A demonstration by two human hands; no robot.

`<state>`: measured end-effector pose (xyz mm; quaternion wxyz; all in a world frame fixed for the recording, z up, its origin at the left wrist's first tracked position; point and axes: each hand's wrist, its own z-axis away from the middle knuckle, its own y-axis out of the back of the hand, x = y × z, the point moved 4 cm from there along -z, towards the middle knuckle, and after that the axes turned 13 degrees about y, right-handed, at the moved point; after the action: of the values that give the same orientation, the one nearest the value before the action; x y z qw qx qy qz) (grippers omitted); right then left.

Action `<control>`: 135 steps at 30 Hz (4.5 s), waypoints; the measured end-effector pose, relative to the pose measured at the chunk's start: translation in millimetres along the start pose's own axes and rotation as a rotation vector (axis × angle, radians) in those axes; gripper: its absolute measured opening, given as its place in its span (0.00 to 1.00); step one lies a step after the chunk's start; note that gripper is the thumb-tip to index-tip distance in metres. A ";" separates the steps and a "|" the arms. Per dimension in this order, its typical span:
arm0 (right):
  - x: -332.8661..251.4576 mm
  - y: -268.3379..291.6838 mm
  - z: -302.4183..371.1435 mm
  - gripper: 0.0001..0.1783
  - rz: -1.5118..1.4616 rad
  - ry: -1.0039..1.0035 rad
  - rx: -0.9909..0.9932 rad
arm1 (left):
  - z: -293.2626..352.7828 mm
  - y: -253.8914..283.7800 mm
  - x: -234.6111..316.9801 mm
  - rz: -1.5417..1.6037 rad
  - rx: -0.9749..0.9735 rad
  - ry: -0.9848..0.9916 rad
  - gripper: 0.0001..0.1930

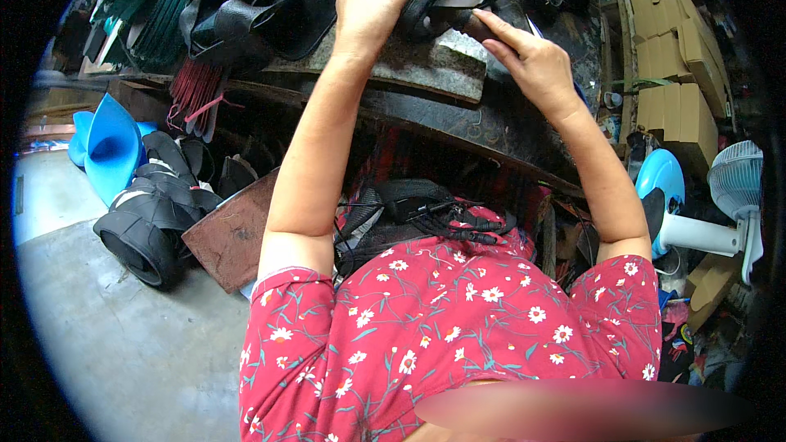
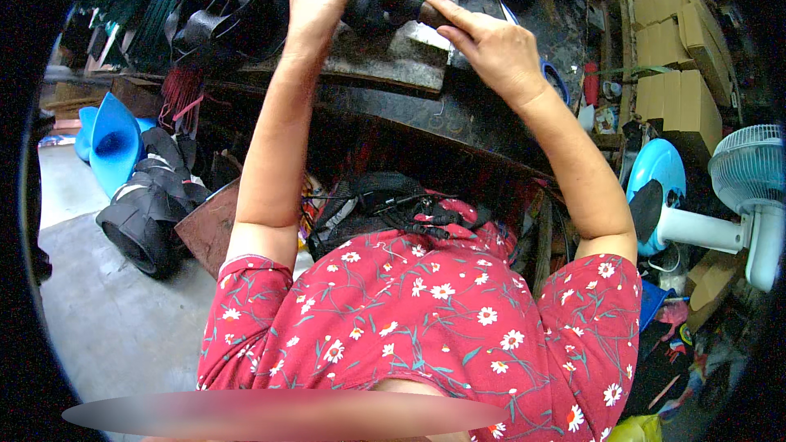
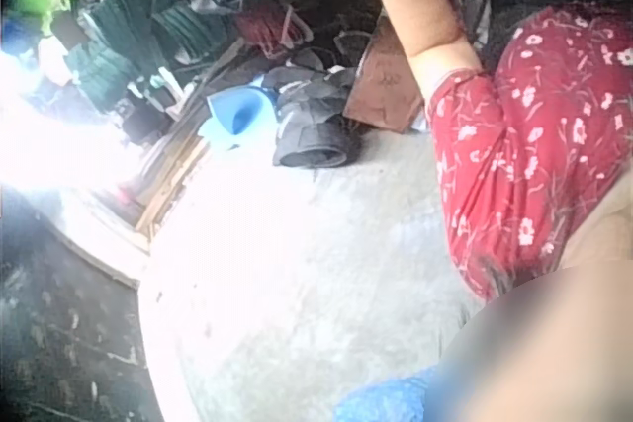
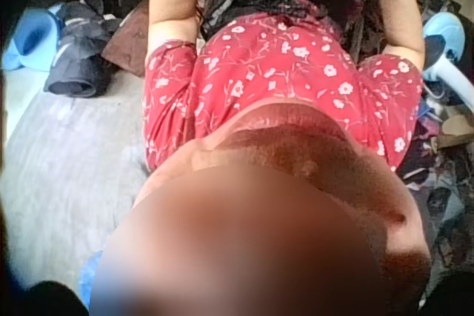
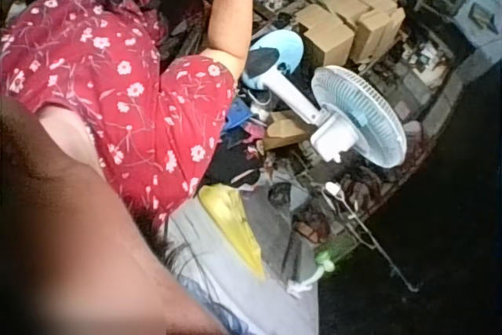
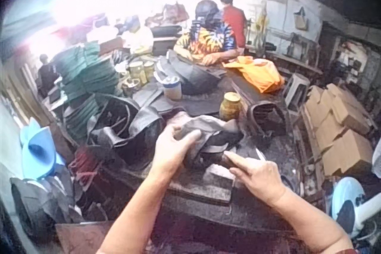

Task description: The person repeatedly hammers a black shoe upper against a workbench, then uses shears to trim the edges. They inspect the shoe by turning it over and checking the interior, repeating the hammering and trimming cycle on multiple shoe uppers.

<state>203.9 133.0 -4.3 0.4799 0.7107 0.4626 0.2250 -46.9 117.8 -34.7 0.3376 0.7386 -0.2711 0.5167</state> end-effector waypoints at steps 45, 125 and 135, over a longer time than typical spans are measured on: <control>-2.7 26.1 4.8 0.22 -0.488 -0.019 0.273 | 27.0 18.6 -21.9 0.108 -0.268 0.197 0.15; -41.6 6.2 -11.5 0.22 -0.240 0.159 0.072 | 40.4 48.4 -19.5 -0.425 -0.235 0.000 0.20; -17.6 21.3 1.8 0.23 -0.280 -0.036 0.149 | 37.9 50.2 -23.4 -0.335 -0.222 0.075 0.18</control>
<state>206.4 114.4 16.1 0.4608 0.6766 0.5640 0.1081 -70.0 58.1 -54.9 0.5081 0.7117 -0.1870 0.4476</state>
